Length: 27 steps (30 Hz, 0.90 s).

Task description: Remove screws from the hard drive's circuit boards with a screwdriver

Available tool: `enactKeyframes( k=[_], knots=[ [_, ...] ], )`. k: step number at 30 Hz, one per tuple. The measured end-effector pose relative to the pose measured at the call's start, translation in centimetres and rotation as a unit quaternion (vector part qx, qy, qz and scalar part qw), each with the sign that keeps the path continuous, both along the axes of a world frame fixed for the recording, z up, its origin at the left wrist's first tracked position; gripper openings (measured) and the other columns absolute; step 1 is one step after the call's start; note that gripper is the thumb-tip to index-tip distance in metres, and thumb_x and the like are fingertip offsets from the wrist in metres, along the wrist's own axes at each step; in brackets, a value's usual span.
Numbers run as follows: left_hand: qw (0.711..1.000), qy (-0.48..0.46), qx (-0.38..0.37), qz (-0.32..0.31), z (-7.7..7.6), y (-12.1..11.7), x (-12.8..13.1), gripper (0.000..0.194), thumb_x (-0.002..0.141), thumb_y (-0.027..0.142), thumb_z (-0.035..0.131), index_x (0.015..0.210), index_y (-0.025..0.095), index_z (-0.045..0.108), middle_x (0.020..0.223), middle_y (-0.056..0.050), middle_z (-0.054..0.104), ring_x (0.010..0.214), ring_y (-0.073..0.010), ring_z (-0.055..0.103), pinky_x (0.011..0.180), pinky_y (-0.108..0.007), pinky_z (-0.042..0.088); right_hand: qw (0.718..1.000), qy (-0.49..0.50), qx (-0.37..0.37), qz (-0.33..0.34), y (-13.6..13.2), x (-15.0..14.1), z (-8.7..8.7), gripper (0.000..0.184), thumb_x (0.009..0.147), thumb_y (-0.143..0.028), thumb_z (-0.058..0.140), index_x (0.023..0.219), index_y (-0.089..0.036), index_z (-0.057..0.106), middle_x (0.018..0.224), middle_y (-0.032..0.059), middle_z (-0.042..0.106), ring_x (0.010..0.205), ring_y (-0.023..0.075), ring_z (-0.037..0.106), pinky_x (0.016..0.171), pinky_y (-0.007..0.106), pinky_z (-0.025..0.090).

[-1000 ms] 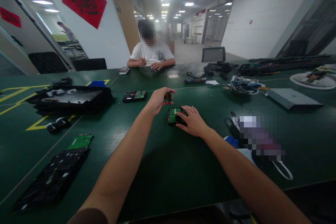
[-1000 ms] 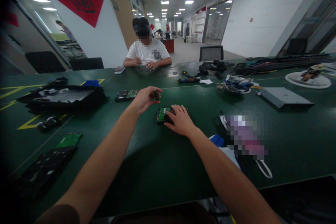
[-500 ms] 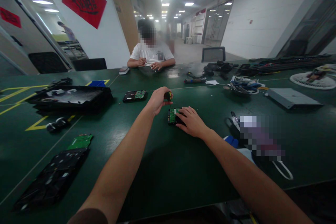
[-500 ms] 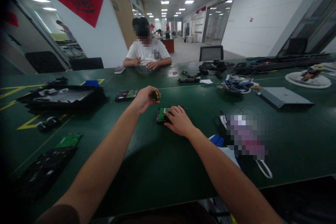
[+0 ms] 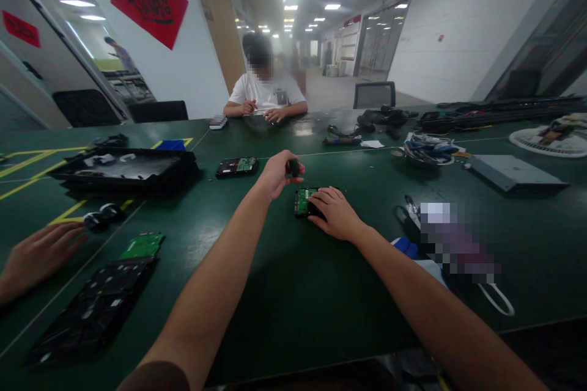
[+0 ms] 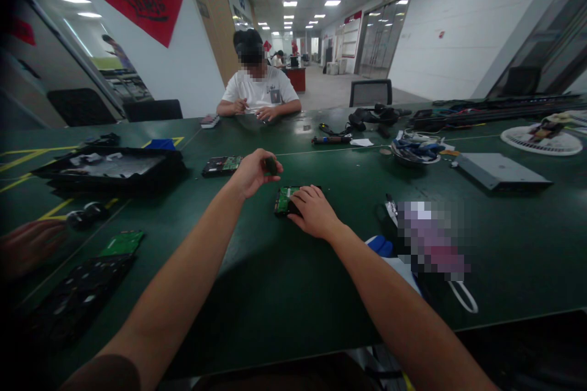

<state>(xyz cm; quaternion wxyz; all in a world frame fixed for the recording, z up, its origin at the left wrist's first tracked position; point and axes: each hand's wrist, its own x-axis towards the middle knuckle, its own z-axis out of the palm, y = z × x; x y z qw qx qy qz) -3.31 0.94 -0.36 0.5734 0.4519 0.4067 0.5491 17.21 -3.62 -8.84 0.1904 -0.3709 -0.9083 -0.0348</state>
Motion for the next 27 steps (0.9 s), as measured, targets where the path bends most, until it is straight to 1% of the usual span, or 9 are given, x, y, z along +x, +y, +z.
enactKeyframes(
  k=[4, 6, 10, 13, 16, 20, 24, 27],
  knots=[
    [0.999, 0.039, 0.024, 0.011, 0.16, -0.06, -0.01, 0.02, 0.075, 0.034, 0.059, 0.074, 0.016, 0.066, 0.079, -0.009, 0.064, 0.075, -0.0199, 0.062, 0.057, -0.028, 0.052, 1.0, 0.01, -0.01, 0.003, 0.15, 0.04, -0.2, 0.051, 0.097, -0.046, 0.053, 0.141, -0.021, 0.055, 0.138, 0.0134, 0.056, 0.136, 0.032, 0.042, 0.119, 0.057, 0.023],
    [0.998, 0.053, 0.028, 0.018, 0.27, -0.15, -0.02, 0.021, 0.075, 0.035, 0.059, 0.074, 0.016, 0.068, 0.08, -0.009, 0.064, 0.075, -0.0197, 0.061, 0.055, -0.027, 0.051, 1.0, 0.014, -0.01, 0.005, 0.22, 0.04, -0.29, 0.051, 0.096, -0.046, 0.053, 0.141, -0.021, 0.055, 0.138, 0.0133, 0.056, 0.136, 0.0317, 0.042, 0.119, 0.057, 0.023],
    [0.998, 0.048, 0.03, -0.005, 0.31, -0.26, -0.01, 0.024, 0.076, 0.036, 0.06, 0.082, 0.015, 0.07, 0.079, -0.008, 0.064, 0.074, -0.0189, 0.062, 0.057, -0.027, 0.052, 1.0, 0.015, -0.007, 0.013, 0.26, 0.05, -0.36, 0.05, 0.097, -0.045, 0.053, 0.141, -0.021, 0.055, 0.139, 0.0133, 0.056, 0.138, 0.0306, 0.041, 0.12, 0.055, 0.023],
    [0.999, 0.029, 0.026, 0.001, 0.14, -0.11, 0.0, 0.022, 0.075, 0.035, 0.062, 0.086, 0.016, 0.067, 0.078, -0.007, 0.065, 0.073, -0.019, 0.062, 0.058, -0.029, 0.053, 1.0, 0.013, -0.003, 0.013, 0.22, 0.07, -0.29, 0.05, 0.098, -0.045, 0.052, 0.14, -0.019, 0.056, 0.139, 0.0139, 0.055, 0.137, 0.0303, 0.043, 0.12, 0.053, 0.024],
    [0.999, 0.016, 0.02, 0.021, -0.02, 0.11, -0.05, 0.02, 0.073, 0.033, 0.064, 0.083, 0.016, 0.064, 0.078, -0.007, 0.066, 0.073, -0.0197, 0.064, 0.057, -0.03, 0.053, 1.0, 0.01, -0.008, 0.014, 0.17, 0.08, -0.19, 0.051, 0.098, -0.046, 0.051, 0.14, -0.017, 0.056, 0.139, 0.0148, 0.055, 0.132, 0.0305, 0.046, 0.116, 0.052, 0.03],
    [0.999, 0.026, 0.027, 0.014, -0.06, 0.13, -0.09, 0.019, 0.073, 0.033, 0.063, 0.081, 0.016, 0.065, 0.079, -0.008, 0.067, 0.074, -0.0199, 0.065, 0.058, -0.03, 0.053, 1.0, 0.007, -0.018, 0.014, 0.12, 0.05, -0.11, 0.052, 0.099, -0.047, 0.05, 0.141, -0.017, 0.054, 0.138, 0.0149, 0.055, 0.13, 0.0305, 0.048, 0.112, 0.05, 0.036],
    [0.999, 0.032, 0.035, 0.009, -0.01, 0.01, -0.06, 0.019, 0.072, 0.033, 0.064, 0.08, 0.016, 0.066, 0.08, -0.008, 0.066, 0.074, -0.0195, 0.063, 0.057, -0.029, 0.052, 1.0, 0.004, -0.016, 0.009, 0.09, 0.04, -0.08, 0.052, 0.099, -0.047, 0.05, 0.14, -0.017, 0.055, 0.138, 0.0152, 0.055, 0.13, 0.0309, 0.048, 0.112, 0.05, 0.035],
    [0.997, 0.042, 0.043, 0.039, 0.0, 0.09, -0.18, 0.019, 0.071, 0.033, 0.063, 0.077, 0.016, 0.067, 0.081, -0.007, 0.063, 0.074, -0.0183, 0.06, 0.055, -0.027, 0.051, 1.0, 0.003, -0.014, 0.01, 0.09, 0.06, -0.06, 0.051, 0.099, -0.047, 0.05, 0.14, -0.016, 0.055, 0.139, 0.0155, 0.056, 0.13, 0.0309, 0.048, 0.112, 0.05, 0.034]
  ],
)
